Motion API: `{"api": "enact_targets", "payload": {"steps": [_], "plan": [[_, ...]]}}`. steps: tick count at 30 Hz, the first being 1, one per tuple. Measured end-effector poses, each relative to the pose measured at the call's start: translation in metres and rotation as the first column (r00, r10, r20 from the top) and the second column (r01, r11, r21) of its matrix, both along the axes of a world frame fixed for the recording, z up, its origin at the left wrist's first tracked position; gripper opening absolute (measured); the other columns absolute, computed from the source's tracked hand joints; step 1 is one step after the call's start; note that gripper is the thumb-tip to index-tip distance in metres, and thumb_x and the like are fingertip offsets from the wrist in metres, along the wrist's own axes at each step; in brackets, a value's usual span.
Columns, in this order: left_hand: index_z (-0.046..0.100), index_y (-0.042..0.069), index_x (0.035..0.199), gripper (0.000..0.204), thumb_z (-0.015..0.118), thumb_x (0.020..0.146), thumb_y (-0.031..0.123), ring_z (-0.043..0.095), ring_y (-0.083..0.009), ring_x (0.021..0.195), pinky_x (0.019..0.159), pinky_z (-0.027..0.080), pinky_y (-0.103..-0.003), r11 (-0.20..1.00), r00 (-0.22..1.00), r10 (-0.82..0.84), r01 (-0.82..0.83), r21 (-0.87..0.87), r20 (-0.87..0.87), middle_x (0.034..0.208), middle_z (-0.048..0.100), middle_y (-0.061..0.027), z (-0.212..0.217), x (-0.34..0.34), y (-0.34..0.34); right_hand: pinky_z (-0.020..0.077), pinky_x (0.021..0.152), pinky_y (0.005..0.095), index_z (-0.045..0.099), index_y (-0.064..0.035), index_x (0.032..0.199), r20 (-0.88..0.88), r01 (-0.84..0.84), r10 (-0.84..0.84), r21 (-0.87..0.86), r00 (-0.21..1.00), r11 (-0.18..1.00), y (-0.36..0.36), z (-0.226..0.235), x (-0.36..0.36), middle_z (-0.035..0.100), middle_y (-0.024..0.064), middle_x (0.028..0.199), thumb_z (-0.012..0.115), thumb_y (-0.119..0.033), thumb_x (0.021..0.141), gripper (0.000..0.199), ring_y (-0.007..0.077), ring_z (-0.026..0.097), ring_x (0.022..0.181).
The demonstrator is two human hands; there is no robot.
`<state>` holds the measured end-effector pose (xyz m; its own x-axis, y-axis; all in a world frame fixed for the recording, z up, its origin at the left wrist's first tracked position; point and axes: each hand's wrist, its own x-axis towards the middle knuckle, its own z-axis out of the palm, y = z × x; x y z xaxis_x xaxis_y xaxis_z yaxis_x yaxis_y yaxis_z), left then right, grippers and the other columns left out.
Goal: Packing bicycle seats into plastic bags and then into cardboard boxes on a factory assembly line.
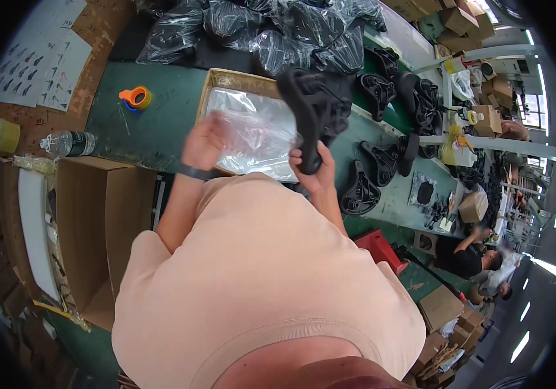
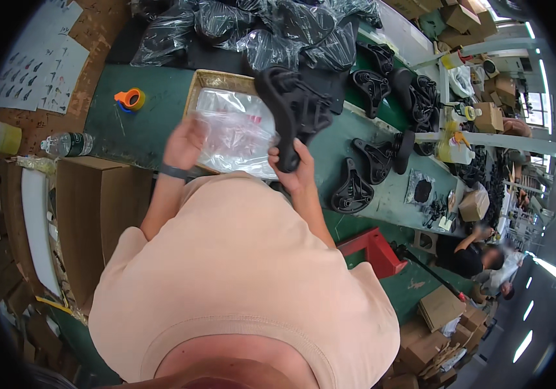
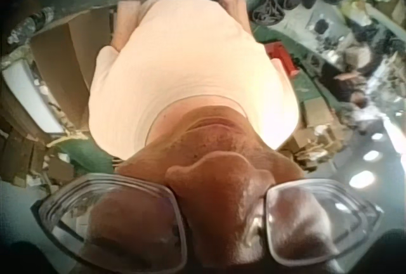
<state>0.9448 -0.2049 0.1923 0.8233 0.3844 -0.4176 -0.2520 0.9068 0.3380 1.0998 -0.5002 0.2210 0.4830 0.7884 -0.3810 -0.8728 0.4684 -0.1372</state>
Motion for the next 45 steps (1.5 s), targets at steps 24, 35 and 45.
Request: {"api": "enact_targets", "payload": {"steps": [24, 35, 45], "plan": [[0.076, 0.01, 0.106, 0.018, 0.071, 0.09, 0.004, 0.071, -0.0268, 0.088, 0.075, 0.058, -0.036, -0.508, 0.962, -0.222, -0.254, 0.823, 0.16, 0.096, 0.073, -0.008, 0.171, 0.287, -0.087, 0.0373, 0.126, 0.0384, 0.048, 0.011, 0.154, 0.6, 0.052, 0.264, -0.456, 0.756, 0.888, -0.047, 0.029, 0.093, 0.048, 0.0213, 0.165, 0.066, -0.023, 0.107, 0.061, 0.0275, 0.049, 0.15], [0.07, 0.0, 0.13, 0.025, 0.063, 0.11, 0.014, 0.071, -0.0127, 0.091, 0.066, 0.054, -0.024, 0.065, 0.68, 0.729, -0.174, 0.983, 0.072, 0.11, 0.074, -0.0083, 0.116, 0.32, 0.118, 0.0549, 0.107, 0.0521, 0.036, -0.0078, 0.162, -0.361, 0.555, 0.858, -0.656, 0.364, -0.511, -0.247, -0.2, 0.222, 0.068, 0.0229, 0.133, 0.093, -0.038, 0.079, 0.104, 0.046, 0.07, 0.117], [0.072, 0.011, 0.096, 0.013, 0.075, 0.096, 0.024, 0.072, -0.0378, 0.092, 0.078, 0.057, -0.05, -0.419, 0.835, -0.008, 0.497, 0.76, -0.551, 0.093, 0.074, -0.0121, -0.118, 0.279, -0.149, 0.0594, 0.092, 0.0555, 0.041, -0.0151, 0.162, -0.089, 0.679, 0.896, -0.622, 0.435, -0.391, -0.257, -0.114, 0.223, 0.075, 0.0277, 0.118, 0.09, -0.045, 0.08, 0.1, 0.0465, 0.074, 0.106]]}}
